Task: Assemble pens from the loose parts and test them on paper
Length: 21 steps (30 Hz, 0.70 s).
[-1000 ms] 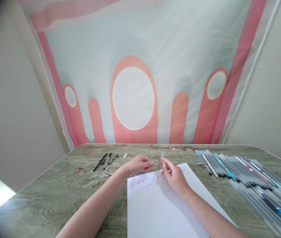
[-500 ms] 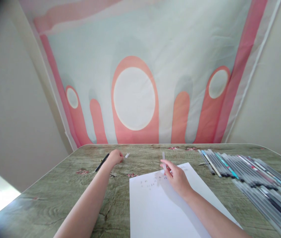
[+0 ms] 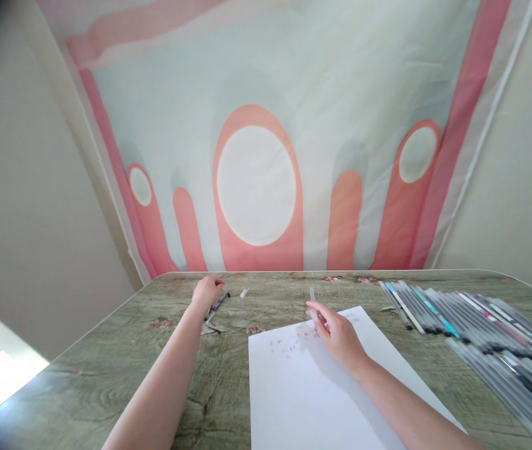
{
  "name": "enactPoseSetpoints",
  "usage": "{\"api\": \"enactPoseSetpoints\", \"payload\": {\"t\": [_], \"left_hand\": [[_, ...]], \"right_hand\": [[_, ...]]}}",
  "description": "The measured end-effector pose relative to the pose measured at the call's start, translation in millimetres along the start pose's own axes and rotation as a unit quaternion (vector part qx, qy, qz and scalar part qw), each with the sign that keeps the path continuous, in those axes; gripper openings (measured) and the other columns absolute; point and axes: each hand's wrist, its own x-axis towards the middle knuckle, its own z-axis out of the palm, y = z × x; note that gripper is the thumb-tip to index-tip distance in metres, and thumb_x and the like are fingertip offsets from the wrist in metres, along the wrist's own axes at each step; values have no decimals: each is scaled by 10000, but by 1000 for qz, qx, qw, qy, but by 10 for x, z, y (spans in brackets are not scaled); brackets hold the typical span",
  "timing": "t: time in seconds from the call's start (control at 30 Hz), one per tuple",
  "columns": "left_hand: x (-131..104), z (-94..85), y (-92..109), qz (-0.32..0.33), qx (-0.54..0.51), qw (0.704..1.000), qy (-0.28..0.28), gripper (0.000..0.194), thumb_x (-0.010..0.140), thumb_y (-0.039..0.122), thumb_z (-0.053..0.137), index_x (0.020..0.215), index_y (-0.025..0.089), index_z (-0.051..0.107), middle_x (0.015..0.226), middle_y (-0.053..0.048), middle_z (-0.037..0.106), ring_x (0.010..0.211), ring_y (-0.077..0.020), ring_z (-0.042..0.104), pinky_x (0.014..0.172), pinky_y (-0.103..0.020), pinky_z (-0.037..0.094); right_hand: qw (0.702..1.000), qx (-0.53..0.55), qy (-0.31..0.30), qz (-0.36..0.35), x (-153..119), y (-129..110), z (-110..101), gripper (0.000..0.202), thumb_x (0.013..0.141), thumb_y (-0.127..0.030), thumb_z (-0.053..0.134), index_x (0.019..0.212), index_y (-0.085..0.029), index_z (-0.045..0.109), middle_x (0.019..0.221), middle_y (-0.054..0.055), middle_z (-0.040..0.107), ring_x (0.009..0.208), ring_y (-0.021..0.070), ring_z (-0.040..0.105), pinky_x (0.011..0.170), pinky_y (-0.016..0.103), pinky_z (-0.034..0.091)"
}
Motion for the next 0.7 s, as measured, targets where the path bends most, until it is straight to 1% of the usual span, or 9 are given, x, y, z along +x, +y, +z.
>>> {"api": "enactPoseSetpoints", "payload": {"t": [0.1,0.2,0.4,0.5,0.57,0.63,0.7], "left_hand": [[-39,32,38,5,2,1000,-9,213,725,243,505,858,217,669,918,-75,666,903,-195,590,749,-251,426],[-80,62,105,4,8,1000,-25,177,695,263,546,796,214,682,879,-85,672,879,-213,601,740,-266,436],[-139,63,182,-7,17,999,-44,139,660,200,571,735,182,687,856,-123,671,866,-235,610,740,-289,445],[-162,19,203,-9,11,999,-44,123,652,188,577,711,164,682,834,-137,668,844,-246,613,722,-300,449],[-172,-42,232,-3,0,999,-39,119,659,197,575,707,156,676,822,-139,666,826,-249,612,706,-305,450],[-182,-120,292,17,-21,999,-26,134,685,220,562,732,158,670,827,-128,664,825,-243,607,707,-307,445],[-208,-199,403,50,-49,997,-11,159,713,253,548,776,162,662,844,-109,662,835,-224,598,726,-300,436]], "right_hand": [[1000,-1,-4,10,-2,-16,-1,316,841,-325,397,1134,-249,487,992,44,651,647,129,625,630,263,509],[1000,-2,-3,13,0,-30,-3,320,843,-340,391,1133,-245,488,994,51,651,641,130,624,626,264,508],[1000,-1,3,4,0,-21,-5,330,838,-361,388,1123,-242,503,979,51,658,615,126,619,613,260,510],[1000,-2,6,2,-5,-9,-3,327,837,-358,388,1118,-240,507,972,48,660,608,126,617,605,258,510],[1000,-3,6,1,-7,-6,-1,324,839,-352,389,1120,-241,505,970,48,660,611,130,618,604,262,510],[1000,-3,4,-3,-6,-9,-2,320,842,-347,389,1124,-244,501,969,49,660,616,136,620,610,270,512],[1000,-3,1,-9,-3,-14,-6,315,847,-347,385,1125,-250,498,963,50,662,620,142,622,615,275,513]]}}
